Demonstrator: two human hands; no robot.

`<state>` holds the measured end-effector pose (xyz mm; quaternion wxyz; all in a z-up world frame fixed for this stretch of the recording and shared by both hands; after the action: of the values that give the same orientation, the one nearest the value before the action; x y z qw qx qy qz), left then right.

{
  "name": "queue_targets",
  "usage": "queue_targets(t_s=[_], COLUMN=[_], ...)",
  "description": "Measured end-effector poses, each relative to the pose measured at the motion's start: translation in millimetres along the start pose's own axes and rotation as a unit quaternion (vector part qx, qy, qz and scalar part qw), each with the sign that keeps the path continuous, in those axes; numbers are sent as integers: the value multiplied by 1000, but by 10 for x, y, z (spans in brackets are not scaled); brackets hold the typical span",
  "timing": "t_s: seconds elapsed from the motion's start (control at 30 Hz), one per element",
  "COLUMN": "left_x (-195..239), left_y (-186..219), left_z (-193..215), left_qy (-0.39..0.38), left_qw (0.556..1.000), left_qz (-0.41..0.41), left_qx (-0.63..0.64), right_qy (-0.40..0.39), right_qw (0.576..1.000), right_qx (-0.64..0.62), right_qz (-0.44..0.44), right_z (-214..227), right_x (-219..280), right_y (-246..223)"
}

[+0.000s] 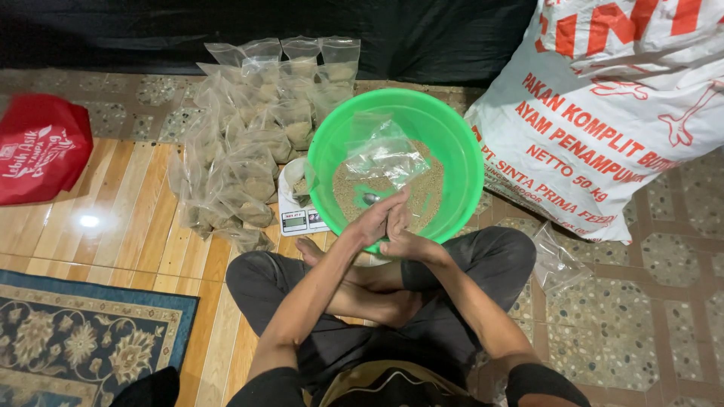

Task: Scooping animal feed from a basin into small plastic bags and weighing them on a digital scale.

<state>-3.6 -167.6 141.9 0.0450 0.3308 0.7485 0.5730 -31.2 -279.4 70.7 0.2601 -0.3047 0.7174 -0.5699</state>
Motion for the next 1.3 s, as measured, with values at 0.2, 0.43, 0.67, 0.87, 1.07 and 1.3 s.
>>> queue_targets(t_s=[0.2, 0.43, 0.67, 0.87, 1.07, 1.3], left_x=[201, 159, 150, 348, 266, -76], left_y=[278, 209, 56, 265, 432, -344], left_z=[-128, -65, 41, 143, 358, 1071], left_qy=[-30, -83, -220, -261, -55, 434], left_qw=[997, 991, 949, 926, 987, 672], left_qz=[7, -95, -9, 65, 52, -324], left_qx=[-66, 35, 224, 266, -142, -506], right_qy=[-41, 139, 87, 43, 167, 293], right_qw=[995, 979, 987, 993, 951, 860], right_qx=[60, 145, 104, 106, 141, 337], right_qz=[75, -34, 85, 33, -218, -248], right_z=[-209, -97, 238, 39, 208, 1478], right_x=[-35, -268, -345, -311, -618, -1161], right_y=[-356, -755, -522, -862, -1115, 287])
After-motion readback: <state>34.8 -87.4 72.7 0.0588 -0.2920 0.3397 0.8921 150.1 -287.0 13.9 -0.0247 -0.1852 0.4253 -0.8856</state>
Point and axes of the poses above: each hand's wrist, its own x-axis away from the middle knuckle, its own z-axis out of the back of the hand, y = z × x, the point moved 2 cm from there along -x, towards the middle knuckle, and after that the axes turned 14 degrees about -x, right-handed, at the moved point
